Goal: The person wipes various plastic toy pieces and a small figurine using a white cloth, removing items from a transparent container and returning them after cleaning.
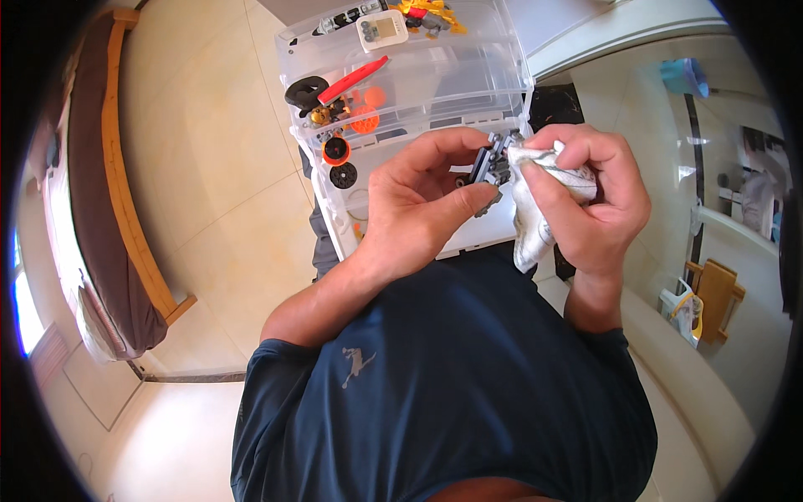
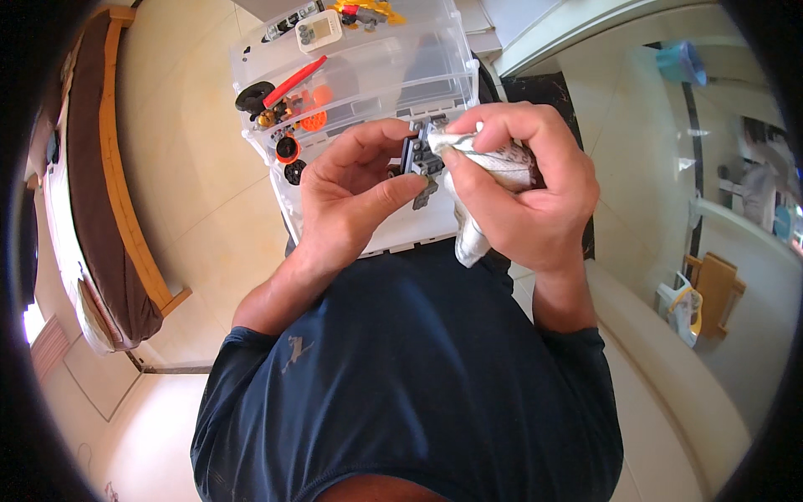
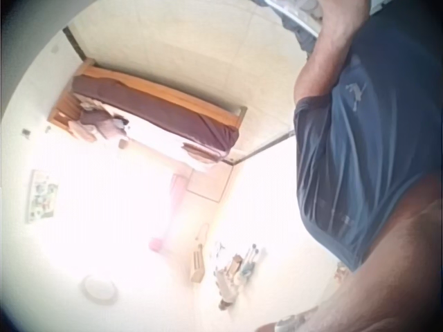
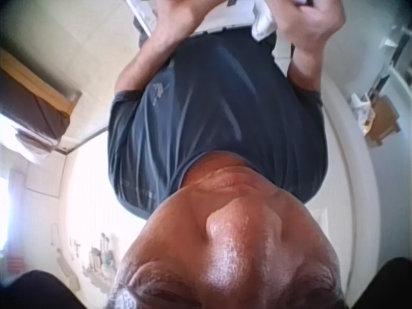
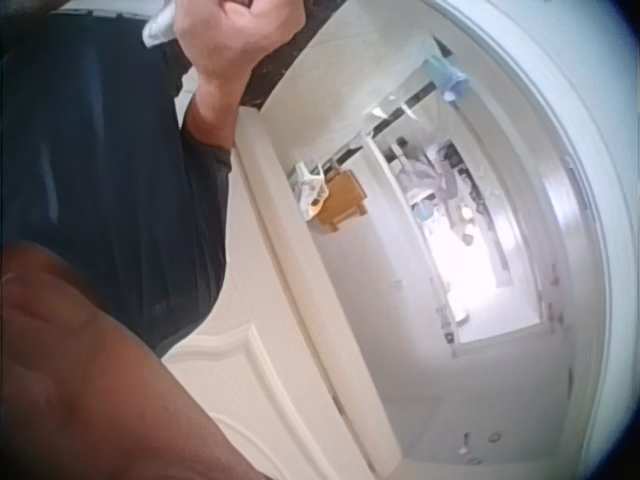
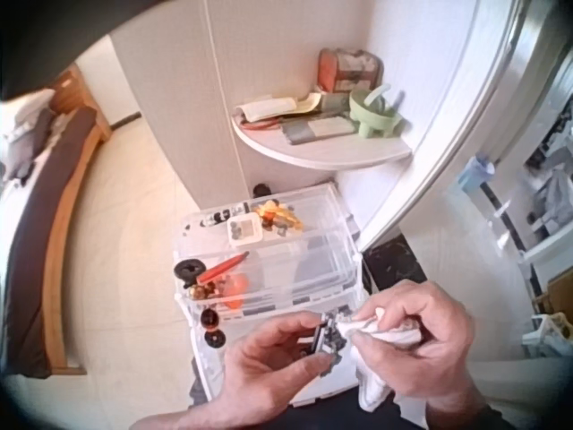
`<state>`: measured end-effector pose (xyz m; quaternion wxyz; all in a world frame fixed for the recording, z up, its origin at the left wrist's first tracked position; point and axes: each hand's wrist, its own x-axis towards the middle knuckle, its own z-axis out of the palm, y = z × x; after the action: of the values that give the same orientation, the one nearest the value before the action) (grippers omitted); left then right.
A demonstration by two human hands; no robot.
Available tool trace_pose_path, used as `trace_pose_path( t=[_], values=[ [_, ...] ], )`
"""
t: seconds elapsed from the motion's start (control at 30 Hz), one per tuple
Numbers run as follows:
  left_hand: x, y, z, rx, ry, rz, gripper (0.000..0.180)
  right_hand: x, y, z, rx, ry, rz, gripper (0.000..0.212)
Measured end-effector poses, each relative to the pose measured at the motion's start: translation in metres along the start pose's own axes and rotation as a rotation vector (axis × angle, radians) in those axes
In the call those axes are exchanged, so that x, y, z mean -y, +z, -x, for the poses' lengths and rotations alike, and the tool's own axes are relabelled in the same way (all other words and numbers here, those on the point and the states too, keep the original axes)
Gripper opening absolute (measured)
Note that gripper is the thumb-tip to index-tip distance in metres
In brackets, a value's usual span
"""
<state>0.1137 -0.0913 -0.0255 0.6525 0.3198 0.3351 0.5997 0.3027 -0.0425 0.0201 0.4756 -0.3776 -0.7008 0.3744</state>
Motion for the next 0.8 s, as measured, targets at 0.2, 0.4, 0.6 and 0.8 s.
trace_pose_path(
  t=[0.2, 0.4, 0.6, 0.8],
  values=[
    [-0.013, -0.019, 0.0, 0.01, -0.082, 0.027, 0.047, -0.01, -0.014, 0.002, -0.096, 0.136, -0.002, 0.024],
    [-0.039, -0.031, 0.015, 0.065, -0.116, -0.143, 0.049, -0.018, -0.027, 0.006, -0.145, 0.179, -0.015, 0.025],
    [-0.042, -0.021, 0.025, 0.203, -0.125, -0.67, 0.042, -0.022, -0.023, 0.002, -0.155, 0.201, -0.093, 0.024],
    [-0.061, -0.01, 0.025, 0.373, 0.019, -0.977, 0.046, -0.025, -0.026, 0.002, -0.146, 0.191, -0.059, 0.022]
  ],
)
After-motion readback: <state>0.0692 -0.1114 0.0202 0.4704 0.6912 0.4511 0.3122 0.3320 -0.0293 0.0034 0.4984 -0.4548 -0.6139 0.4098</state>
